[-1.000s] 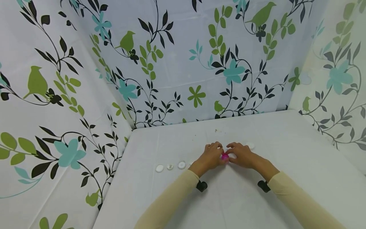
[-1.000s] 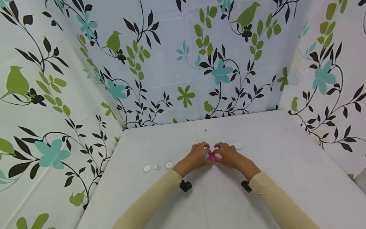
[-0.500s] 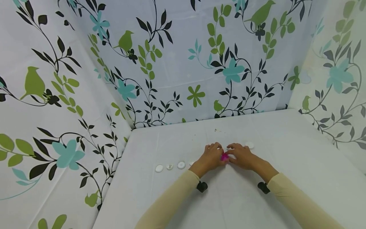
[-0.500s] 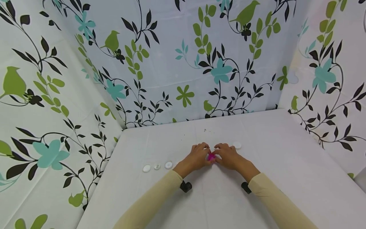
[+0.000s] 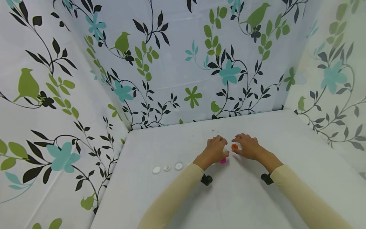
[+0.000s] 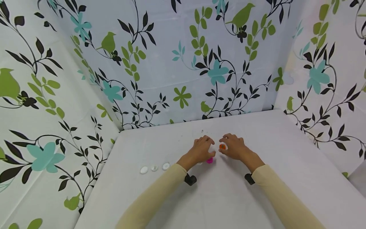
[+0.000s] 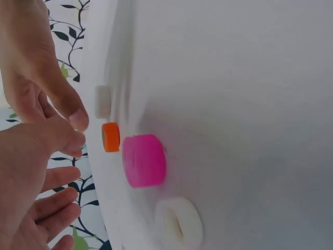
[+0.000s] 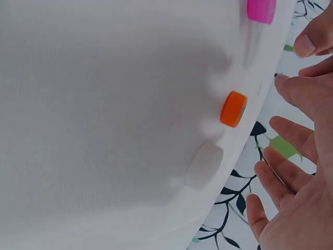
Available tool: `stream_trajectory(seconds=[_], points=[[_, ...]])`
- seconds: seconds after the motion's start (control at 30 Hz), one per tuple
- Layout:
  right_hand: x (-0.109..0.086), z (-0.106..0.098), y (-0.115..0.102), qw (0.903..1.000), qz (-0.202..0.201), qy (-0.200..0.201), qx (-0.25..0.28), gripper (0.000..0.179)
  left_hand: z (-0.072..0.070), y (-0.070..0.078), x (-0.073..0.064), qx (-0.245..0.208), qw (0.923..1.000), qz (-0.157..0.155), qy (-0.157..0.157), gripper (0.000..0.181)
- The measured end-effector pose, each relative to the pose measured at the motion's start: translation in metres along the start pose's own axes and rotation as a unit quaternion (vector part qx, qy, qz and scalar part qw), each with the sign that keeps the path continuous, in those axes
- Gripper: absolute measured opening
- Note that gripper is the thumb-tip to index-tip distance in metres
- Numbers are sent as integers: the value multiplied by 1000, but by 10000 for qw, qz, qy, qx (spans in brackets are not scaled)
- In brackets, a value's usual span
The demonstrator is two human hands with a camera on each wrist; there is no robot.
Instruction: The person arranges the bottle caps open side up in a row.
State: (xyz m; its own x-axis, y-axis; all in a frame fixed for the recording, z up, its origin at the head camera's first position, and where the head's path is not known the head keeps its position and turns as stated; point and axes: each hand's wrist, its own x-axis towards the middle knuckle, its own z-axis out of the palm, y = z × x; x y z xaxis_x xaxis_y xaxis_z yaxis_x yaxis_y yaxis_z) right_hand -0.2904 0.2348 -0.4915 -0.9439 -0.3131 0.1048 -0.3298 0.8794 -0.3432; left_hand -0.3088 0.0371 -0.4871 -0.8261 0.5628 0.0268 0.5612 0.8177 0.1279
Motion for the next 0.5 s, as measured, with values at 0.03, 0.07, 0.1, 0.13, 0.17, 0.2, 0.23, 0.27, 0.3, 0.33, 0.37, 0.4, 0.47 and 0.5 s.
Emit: stream_trajectory(seconds=[0.03, 0.07, 0.1, 0.13, 0.17, 0.2, 0.23, 0.27, 0.3, 0.33, 0.37, 0.4, 0.47, 0.5], points=[[1, 0, 2, 10000, 38, -32, -14, 47, 0, 2, 3, -10, 10000, -20, -16, 43], [1, 0, 5, 9999, 91, -69, 6, 47, -1, 4, 6, 17, 10000, -35, -34, 42], [1, 0, 7, 9999, 127, -92, 29, 47, -1, 6, 9, 22, 10000, -59, -58, 41], [2, 1, 9, 9998, 152, -108, 41, 46, -1, 7, 12, 44, 9999, -70, -72, 41], [2, 2, 11, 9997, 185, -120, 61, 46, -1, 9, 15, 83, 9999, -83, -92, 40], [2, 3, 12, 9997, 195, -121, 72, 45, -1, 10, 18, 128, 9998, -96, -125, 39], [2, 5, 13, 9997, 206, -117, 68, 45, 0, 11, 21, 158, 9997, -116, -154, 38], [3, 6, 14, 9997, 215, -110, 72, 44, 1, 12, 23, 176, 9996, -135, -186, 38], [3, 7, 15, 9997, 213, -93, 72, 44, 2, 12, 26, 186, 9995, -150, -218, 37], [3, 9, 16, 9997, 218, -79, 76, 43, 3, 13, 28, 184, 9994, -164, -237, 37], [3, 10, 17, 9997, 231, -57, 93, 42, 4, 14, 30, 178, 9993, -181, -262, 37], [4, 10, 18, 9997, 216, -30, 71, 41, 6, 15, 33, 157, 9993, -202, -289, 36], [5, 11, 20, 9997, 227, 19, 55, 38, 8, 17, 37, 135, 9991, -243, -321, 36], [5, 12, 20, 9997, 231, 34, 52, 37, 9, 18, 38, 142, 9990, -253, -330, 36]])
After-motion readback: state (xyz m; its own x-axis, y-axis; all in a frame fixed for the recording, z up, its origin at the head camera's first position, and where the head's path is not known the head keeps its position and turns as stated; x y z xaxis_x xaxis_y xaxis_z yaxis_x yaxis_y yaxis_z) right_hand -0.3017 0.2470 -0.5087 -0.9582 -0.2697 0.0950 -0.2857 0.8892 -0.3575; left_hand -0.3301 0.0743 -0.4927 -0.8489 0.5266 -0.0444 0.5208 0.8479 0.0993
